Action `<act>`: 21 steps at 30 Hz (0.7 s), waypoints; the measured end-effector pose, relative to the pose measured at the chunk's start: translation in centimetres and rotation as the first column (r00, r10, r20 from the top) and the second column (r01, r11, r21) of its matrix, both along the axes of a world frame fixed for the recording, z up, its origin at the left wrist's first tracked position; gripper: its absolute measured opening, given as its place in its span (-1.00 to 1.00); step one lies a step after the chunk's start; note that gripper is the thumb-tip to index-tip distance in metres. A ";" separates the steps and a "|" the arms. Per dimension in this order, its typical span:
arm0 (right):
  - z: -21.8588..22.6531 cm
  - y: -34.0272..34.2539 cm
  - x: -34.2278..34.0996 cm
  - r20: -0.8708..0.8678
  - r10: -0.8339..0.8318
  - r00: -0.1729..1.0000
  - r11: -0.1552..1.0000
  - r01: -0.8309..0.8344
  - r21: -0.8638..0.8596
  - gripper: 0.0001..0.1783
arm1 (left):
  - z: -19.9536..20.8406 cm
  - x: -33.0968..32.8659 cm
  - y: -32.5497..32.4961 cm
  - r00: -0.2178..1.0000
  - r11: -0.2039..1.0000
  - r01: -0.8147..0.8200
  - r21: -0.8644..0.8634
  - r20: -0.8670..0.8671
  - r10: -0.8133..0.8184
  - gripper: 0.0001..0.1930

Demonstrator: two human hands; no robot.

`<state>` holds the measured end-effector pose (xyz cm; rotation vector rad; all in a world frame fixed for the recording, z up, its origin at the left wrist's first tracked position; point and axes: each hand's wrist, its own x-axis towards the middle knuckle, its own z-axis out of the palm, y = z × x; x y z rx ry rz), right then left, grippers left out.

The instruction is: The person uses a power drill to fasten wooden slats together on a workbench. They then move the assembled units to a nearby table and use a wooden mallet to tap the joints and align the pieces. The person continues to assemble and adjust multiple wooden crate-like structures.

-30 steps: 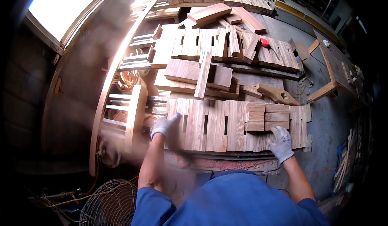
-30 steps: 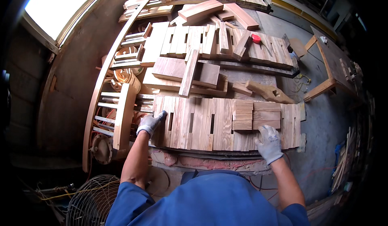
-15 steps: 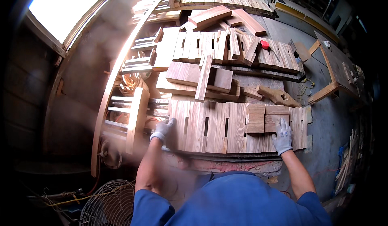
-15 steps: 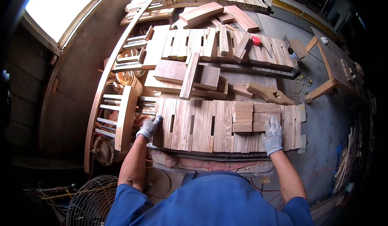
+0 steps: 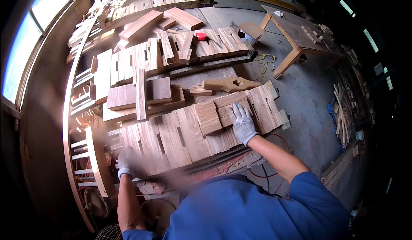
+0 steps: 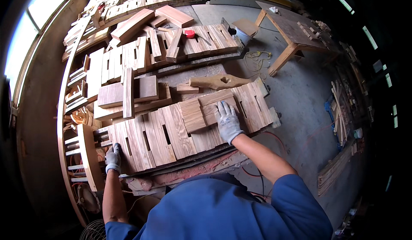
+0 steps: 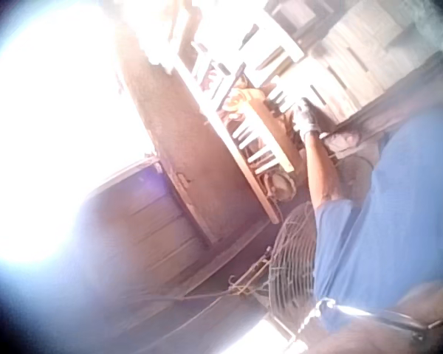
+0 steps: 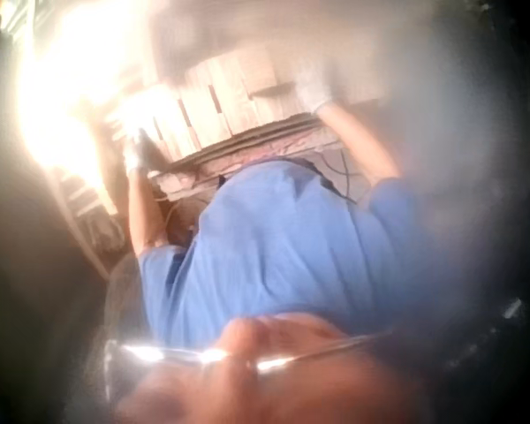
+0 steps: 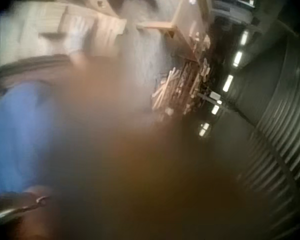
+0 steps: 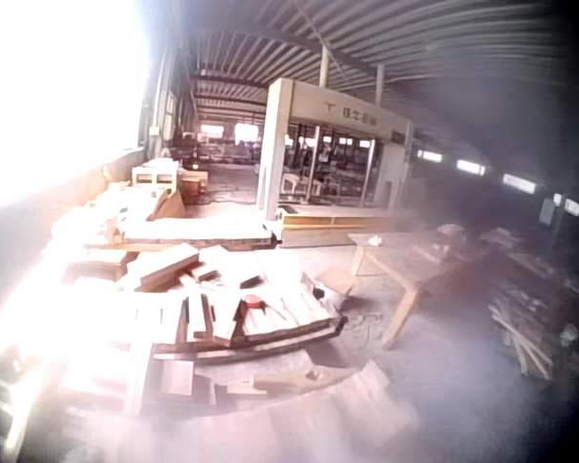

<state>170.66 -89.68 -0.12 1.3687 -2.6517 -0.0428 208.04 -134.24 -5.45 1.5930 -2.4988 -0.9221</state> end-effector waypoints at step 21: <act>10.2 0.0 1.8 0.180 0.353 0.918 0.932 -0.328 -0.154 -0.40 | 13.0 -5.9 22.2 0.745 0.952 0.088 -0.292 -0.615 -0.258 -0.43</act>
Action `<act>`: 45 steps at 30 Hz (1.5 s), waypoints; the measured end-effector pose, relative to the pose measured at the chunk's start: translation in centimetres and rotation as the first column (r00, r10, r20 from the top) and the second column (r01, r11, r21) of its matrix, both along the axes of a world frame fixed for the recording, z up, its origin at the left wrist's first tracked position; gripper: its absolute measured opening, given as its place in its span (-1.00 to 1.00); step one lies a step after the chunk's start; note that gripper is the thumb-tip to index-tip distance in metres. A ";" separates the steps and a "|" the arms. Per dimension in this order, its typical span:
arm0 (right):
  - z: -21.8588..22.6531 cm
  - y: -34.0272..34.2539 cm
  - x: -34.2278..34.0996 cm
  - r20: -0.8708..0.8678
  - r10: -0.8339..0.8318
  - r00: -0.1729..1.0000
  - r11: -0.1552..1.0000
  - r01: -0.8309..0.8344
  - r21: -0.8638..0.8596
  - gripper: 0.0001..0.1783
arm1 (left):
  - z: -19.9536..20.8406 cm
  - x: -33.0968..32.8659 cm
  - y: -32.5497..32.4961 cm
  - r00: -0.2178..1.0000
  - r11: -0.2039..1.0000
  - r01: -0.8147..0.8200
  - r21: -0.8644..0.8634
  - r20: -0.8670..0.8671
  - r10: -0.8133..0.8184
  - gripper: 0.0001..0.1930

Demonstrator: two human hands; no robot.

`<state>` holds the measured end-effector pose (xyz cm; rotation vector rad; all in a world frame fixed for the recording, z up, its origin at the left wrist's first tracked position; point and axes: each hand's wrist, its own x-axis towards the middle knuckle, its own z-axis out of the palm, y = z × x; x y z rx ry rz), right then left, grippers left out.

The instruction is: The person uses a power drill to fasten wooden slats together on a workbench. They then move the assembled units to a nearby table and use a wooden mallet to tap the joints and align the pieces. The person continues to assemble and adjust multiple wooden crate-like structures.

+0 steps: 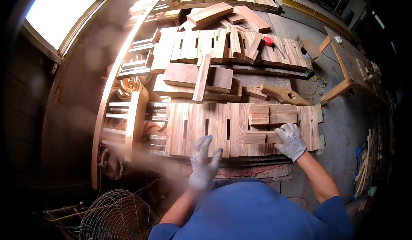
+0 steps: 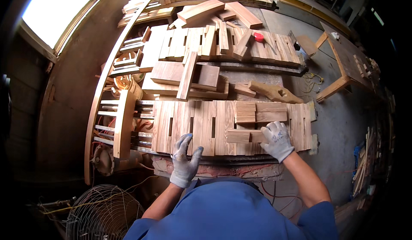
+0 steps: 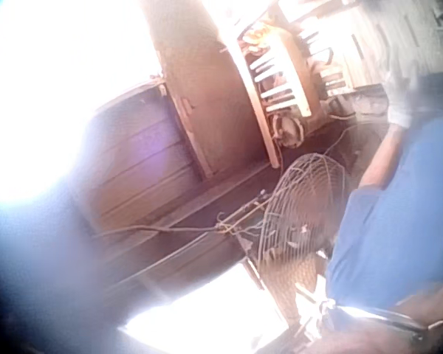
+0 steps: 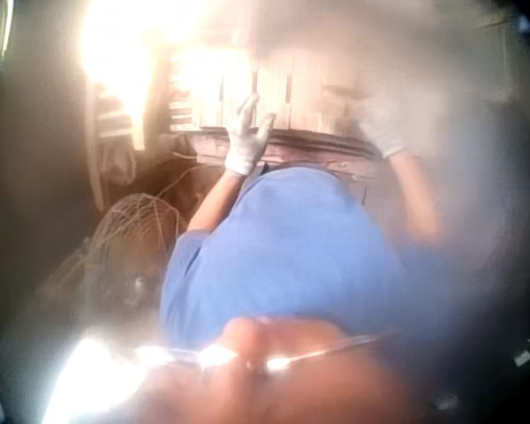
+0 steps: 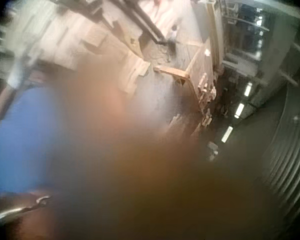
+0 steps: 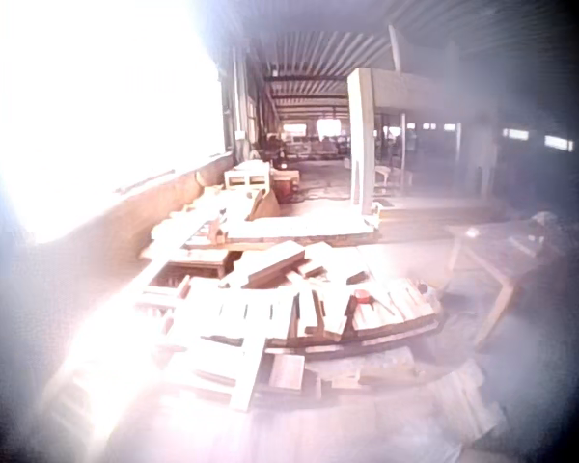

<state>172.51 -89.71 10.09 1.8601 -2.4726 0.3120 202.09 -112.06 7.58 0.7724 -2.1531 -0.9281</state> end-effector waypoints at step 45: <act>-3.5 -2.4 2.4 0.188 -0.197 0.962 0.979 0.204 -0.021 -0.41 | -14.3 13.6 -26.5 0.850 0.868 -0.273 0.416 0.526 0.016 -0.54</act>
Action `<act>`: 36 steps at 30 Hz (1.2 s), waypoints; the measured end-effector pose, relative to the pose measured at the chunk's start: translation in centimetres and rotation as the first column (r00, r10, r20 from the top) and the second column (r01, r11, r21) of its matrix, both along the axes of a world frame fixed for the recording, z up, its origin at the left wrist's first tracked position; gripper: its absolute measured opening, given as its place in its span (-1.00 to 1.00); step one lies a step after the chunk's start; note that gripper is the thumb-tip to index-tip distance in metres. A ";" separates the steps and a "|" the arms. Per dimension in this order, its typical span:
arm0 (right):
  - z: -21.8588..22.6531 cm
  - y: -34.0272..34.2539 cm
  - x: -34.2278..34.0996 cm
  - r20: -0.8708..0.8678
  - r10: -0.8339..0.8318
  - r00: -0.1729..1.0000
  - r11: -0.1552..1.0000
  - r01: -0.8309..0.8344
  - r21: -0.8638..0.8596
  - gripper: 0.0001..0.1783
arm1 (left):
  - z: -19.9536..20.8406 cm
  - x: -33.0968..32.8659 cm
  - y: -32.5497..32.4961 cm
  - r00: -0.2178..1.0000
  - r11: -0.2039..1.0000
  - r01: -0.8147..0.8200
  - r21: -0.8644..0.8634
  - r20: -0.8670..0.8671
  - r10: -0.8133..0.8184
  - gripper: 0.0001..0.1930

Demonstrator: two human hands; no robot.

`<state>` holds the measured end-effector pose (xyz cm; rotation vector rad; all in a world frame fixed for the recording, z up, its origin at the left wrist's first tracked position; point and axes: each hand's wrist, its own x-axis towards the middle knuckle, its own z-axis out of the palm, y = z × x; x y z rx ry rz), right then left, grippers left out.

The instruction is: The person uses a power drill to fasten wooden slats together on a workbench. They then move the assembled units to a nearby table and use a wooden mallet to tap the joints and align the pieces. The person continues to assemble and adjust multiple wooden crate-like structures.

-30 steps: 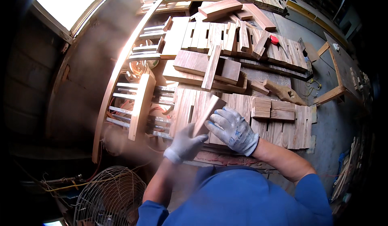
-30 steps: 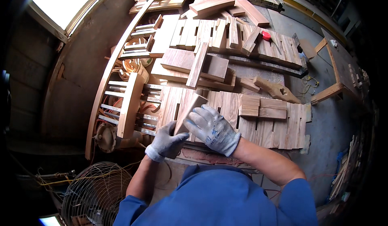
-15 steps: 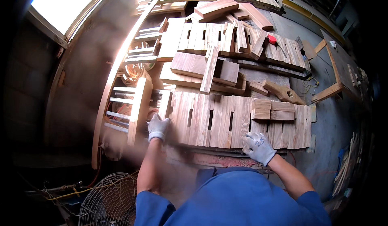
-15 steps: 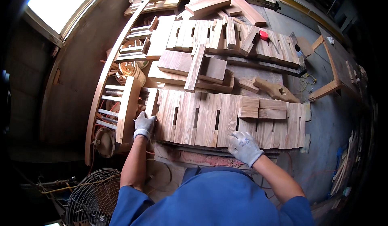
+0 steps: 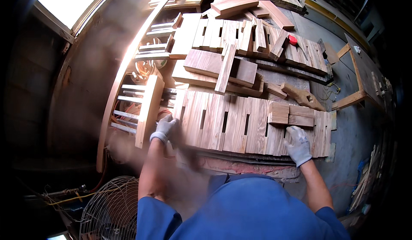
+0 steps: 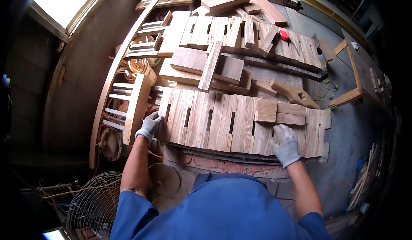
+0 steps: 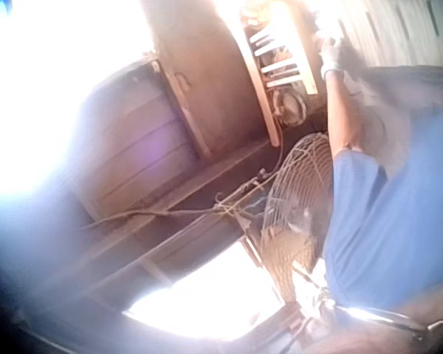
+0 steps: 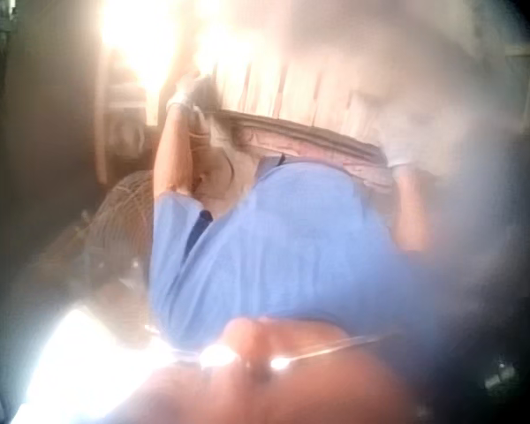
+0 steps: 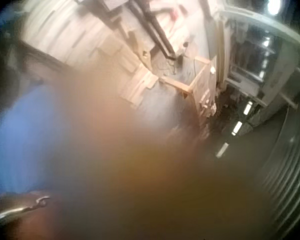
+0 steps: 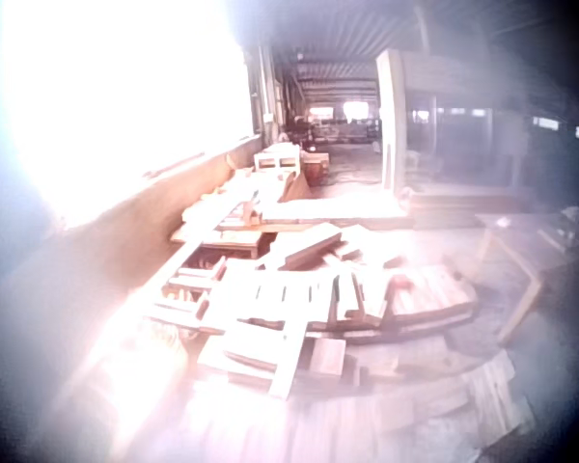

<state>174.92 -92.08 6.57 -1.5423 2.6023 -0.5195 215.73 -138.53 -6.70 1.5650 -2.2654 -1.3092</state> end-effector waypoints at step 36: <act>4.2 -7.2 -0.3 0.489 -0.150 0.859 0.956 -0.001 0.294 0.16 | 12.0 -13.8 24.1 0.898 0.943 0.126 0.308 -0.439 0.023 -0.55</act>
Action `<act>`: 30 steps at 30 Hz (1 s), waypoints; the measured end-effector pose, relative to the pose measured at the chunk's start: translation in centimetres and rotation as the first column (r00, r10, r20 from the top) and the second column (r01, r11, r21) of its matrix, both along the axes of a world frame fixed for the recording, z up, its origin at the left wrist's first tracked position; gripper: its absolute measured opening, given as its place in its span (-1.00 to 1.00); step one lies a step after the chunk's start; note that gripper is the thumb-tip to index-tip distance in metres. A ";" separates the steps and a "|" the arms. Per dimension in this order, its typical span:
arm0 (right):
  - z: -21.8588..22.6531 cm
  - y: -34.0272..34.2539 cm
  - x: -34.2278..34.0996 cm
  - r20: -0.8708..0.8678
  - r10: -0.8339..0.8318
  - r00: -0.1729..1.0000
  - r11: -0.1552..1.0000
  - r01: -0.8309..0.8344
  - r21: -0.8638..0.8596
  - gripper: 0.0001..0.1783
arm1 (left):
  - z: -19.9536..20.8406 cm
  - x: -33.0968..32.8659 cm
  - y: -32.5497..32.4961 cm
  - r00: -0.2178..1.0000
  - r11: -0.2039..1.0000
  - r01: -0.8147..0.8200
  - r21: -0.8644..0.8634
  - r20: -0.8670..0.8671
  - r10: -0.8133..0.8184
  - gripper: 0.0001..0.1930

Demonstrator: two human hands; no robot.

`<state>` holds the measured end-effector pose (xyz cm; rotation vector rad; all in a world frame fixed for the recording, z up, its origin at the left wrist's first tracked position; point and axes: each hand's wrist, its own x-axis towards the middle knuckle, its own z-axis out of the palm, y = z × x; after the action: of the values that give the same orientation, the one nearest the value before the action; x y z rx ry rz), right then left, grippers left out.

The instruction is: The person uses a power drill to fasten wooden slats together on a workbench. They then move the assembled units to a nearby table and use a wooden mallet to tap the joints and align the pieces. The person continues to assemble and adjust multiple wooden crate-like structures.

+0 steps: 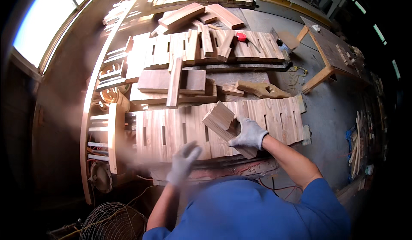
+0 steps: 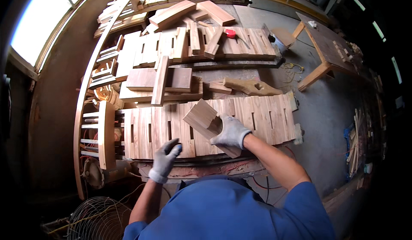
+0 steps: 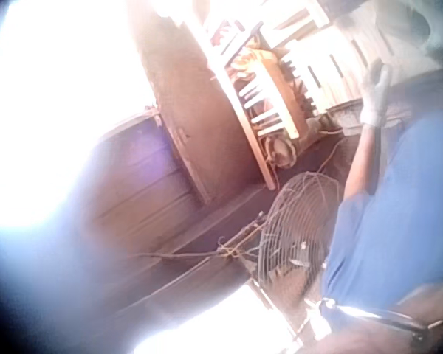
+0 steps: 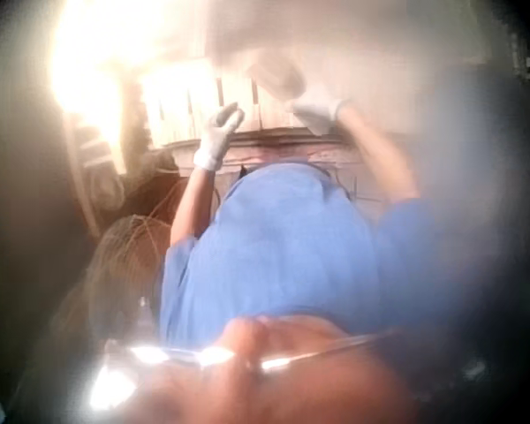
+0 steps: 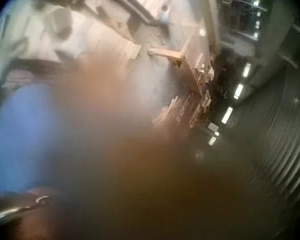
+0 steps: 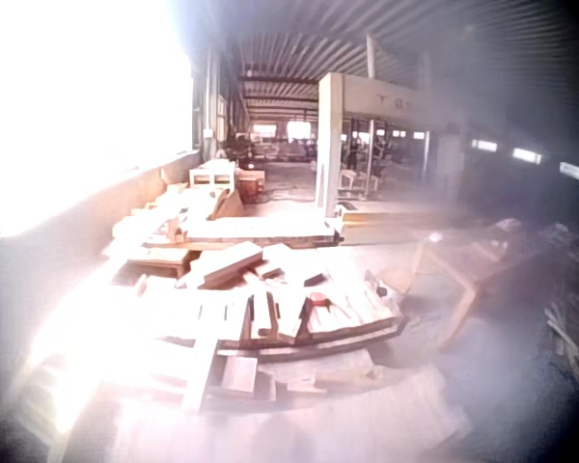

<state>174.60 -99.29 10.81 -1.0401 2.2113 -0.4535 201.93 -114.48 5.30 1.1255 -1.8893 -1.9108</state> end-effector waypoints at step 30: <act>-0.5 -1.4 7.1 0.733 -0.152 0.663 0.971 0.240 -0.015 -0.25 | 0.3 13.2 -20.1 0.961 0.967 -0.254 0.024 0.117 0.249 -0.54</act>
<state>181.74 -100.66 10.31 -0.5114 1.5669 -0.9214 215.18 -134.58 5.63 1.4381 -1.6736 -1.7838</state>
